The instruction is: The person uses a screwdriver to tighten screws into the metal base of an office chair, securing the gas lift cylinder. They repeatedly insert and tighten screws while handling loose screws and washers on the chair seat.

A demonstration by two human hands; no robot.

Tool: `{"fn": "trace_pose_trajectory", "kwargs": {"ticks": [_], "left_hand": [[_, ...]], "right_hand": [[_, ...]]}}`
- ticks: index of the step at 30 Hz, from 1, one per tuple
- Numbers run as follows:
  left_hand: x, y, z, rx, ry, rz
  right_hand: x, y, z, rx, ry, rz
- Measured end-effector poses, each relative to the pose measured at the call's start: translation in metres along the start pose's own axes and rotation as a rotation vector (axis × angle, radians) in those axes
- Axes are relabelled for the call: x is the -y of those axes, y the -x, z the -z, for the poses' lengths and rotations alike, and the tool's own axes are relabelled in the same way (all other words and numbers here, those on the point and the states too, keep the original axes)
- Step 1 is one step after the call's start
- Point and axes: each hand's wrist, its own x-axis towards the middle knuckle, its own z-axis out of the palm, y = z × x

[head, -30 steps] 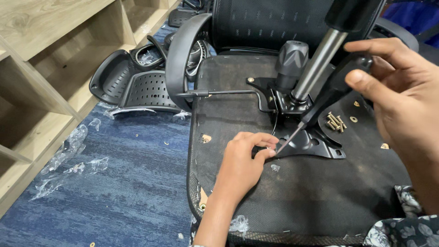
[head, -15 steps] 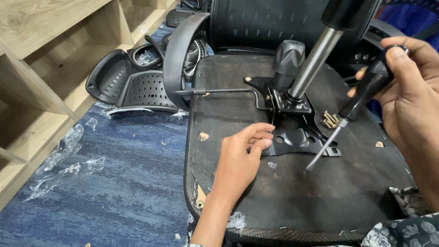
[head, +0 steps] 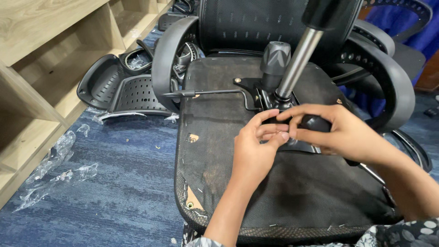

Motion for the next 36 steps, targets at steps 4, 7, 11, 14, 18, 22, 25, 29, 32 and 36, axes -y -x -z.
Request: {"fn": "trace_pose_trajectory", "kwargs": {"ticks": [4, 7, 11, 14, 18, 22, 25, 29, 32, 36], "left_hand": [[0.002, -0.007, -0.008, -0.006, 0.002, -0.018], [0.007, -0.012, -0.017, -0.001, -0.072, 0.003], [0.015, -0.018, -0.034, 0.019, -0.161, -0.046], [0.021, -0.023, -0.047, 0.049, -0.143, -0.098], [0.026, -0.027, -0.067, 0.088, -0.107, -0.182], [0.026, -0.030, -0.091, 0.221, -0.087, -0.060], [0.025, -0.038, -0.103, 0.223, -0.261, -0.086], [0.025, -0.051, -0.114, 0.248, -0.542, -0.185], [0.028, -0.053, -0.120, 0.287, -0.616, -0.284], [0.035, -0.054, -0.119, 0.317, -0.691, -0.394]], "right_hand": [[0.003, 0.005, -0.004, 0.010, 0.056, -0.140], [0.000, 0.007, 0.000, 0.042, 0.035, -0.131], [-0.008, 0.009, 0.010, 0.042, 0.035, -0.146], [-0.019, 0.006, 0.022, 0.011, 0.055, -0.161], [-0.040, 0.004, 0.041, -0.085, 0.177, -0.122], [-0.053, 0.006, 0.061, -0.118, -0.021, -0.199], [-0.057, 0.006, 0.068, -0.076, 0.014, -0.285], [-0.066, 0.002, 0.071, -0.072, 0.171, -0.205], [-0.076, -0.002, 0.073, -0.114, 0.249, -0.194], [-0.091, -0.007, 0.076, -0.161, 0.237, -0.164]]}}
